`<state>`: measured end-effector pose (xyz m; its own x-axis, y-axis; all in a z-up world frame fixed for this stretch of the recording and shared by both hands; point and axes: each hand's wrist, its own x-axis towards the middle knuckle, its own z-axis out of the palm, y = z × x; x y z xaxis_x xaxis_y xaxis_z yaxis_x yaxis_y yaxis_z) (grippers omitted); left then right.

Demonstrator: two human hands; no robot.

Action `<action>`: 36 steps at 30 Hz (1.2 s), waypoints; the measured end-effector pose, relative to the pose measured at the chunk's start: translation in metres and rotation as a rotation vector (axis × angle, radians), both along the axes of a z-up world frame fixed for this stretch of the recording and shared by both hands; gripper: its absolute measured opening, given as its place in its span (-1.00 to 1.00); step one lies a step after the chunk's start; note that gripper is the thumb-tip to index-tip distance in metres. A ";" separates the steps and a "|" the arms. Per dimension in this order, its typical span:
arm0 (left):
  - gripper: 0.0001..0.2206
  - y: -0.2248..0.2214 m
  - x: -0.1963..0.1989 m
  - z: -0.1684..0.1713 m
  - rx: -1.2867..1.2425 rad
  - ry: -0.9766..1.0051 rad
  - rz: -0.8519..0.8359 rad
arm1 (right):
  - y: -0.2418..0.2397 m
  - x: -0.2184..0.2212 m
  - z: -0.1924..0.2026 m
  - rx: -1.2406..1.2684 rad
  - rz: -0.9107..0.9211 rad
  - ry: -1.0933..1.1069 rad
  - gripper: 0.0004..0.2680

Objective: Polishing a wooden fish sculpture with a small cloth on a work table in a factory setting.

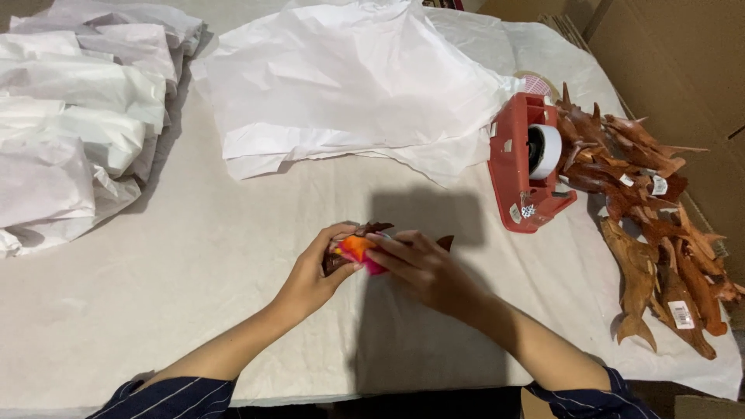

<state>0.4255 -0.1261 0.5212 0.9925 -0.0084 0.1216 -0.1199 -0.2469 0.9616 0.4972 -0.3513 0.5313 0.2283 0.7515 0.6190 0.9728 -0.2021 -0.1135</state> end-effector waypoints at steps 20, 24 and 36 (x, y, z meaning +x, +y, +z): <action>-0.37 -0.003 -0.015 0.013 0.029 -0.016 -0.017 | 0.004 0.008 0.013 0.192 0.099 0.129 -0.89; -0.40 -0.002 -0.011 0.011 -0.015 0.015 -0.007 | -0.023 0.029 -0.007 0.156 0.060 0.277 -0.86; -0.48 -0.007 -0.010 0.006 -0.111 -0.072 0.095 | -0.029 0.012 -0.005 0.217 -0.250 0.089 -0.78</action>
<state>0.4159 -0.1331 0.5269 0.9770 0.1022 0.1874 -0.1707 -0.1529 0.9734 0.5097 -0.3803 0.5262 0.4488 0.5188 0.7276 0.8807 -0.3947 -0.2617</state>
